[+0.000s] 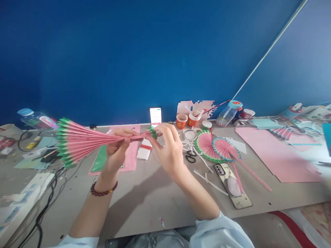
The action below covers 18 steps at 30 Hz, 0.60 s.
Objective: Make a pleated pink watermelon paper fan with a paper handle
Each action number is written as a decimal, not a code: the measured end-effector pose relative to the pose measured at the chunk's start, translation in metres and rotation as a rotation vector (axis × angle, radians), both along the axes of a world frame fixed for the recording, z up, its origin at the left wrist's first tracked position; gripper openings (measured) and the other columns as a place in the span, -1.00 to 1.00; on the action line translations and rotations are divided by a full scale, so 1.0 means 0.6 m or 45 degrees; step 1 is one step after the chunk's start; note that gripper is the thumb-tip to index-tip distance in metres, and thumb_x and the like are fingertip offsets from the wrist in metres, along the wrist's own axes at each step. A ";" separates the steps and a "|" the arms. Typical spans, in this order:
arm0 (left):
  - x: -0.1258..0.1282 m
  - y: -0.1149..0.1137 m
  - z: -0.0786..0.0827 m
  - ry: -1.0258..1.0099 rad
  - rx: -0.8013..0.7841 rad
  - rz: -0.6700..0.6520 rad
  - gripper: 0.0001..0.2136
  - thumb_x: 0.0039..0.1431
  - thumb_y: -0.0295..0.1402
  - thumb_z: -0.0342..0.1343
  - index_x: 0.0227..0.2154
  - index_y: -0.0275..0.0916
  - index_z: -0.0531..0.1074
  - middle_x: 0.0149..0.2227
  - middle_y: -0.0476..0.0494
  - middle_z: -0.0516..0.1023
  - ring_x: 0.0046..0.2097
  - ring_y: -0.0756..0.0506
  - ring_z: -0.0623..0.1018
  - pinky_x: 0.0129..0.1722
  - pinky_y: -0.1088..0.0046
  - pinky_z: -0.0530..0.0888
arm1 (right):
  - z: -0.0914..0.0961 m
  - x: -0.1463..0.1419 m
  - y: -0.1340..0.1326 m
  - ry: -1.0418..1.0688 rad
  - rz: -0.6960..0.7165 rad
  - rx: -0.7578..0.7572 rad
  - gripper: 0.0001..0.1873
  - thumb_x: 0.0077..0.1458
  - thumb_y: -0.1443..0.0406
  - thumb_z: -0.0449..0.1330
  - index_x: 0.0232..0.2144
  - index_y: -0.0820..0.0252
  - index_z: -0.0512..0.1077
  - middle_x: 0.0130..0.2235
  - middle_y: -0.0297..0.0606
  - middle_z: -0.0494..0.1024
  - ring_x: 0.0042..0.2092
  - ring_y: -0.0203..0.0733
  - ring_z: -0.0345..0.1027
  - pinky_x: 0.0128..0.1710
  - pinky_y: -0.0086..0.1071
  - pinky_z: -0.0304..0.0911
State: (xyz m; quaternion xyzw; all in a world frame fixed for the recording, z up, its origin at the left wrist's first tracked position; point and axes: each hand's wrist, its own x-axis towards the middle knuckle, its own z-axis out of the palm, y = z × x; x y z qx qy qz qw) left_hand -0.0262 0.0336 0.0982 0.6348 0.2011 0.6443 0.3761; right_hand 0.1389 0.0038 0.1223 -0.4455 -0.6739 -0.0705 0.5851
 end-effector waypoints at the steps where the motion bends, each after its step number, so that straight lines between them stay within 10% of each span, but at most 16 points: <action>1: 0.000 -0.001 0.000 -0.003 -0.010 -0.022 -0.91 0.20 -0.32 0.12 -0.29 -0.20 0.43 -0.23 -0.15 0.53 -0.12 -0.10 0.58 -0.12 0.27 0.57 | 0.000 0.001 0.000 0.000 -0.007 -0.001 -0.87 0.13 0.30 0.22 -0.23 0.09 0.36 -0.27 -0.27 0.50 -0.31 -0.22 0.39 -0.27 -0.29 0.34; 9: -0.010 0.000 0.001 -0.009 -0.074 -0.186 -0.89 0.22 -0.29 0.10 -0.28 -0.20 0.42 -0.22 -0.15 0.53 -0.16 -0.10 0.58 -0.16 0.27 0.57 | 0.005 0.024 0.009 -0.235 0.269 -0.203 -0.72 0.16 0.25 0.19 -0.05 0.09 0.40 -0.08 -0.21 0.54 -0.07 -0.13 0.38 -0.06 -0.20 0.30; 18: 0.017 0.007 -0.006 -0.234 -0.468 0.128 -0.73 -0.01 -0.14 0.28 -0.37 -0.24 0.50 -0.35 -0.11 0.62 -0.32 -0.10 0.63 -0.36 0.41 0.59 | -0.017 0.013 0.026 -0.152 0.262 -0.263 -0.91 0.19 0.30 0.15 -0.36 0.16 0.43 -0.36 -0.26 0.47 -0.27 -0.18 0.32 -0.28 -0.31 0.27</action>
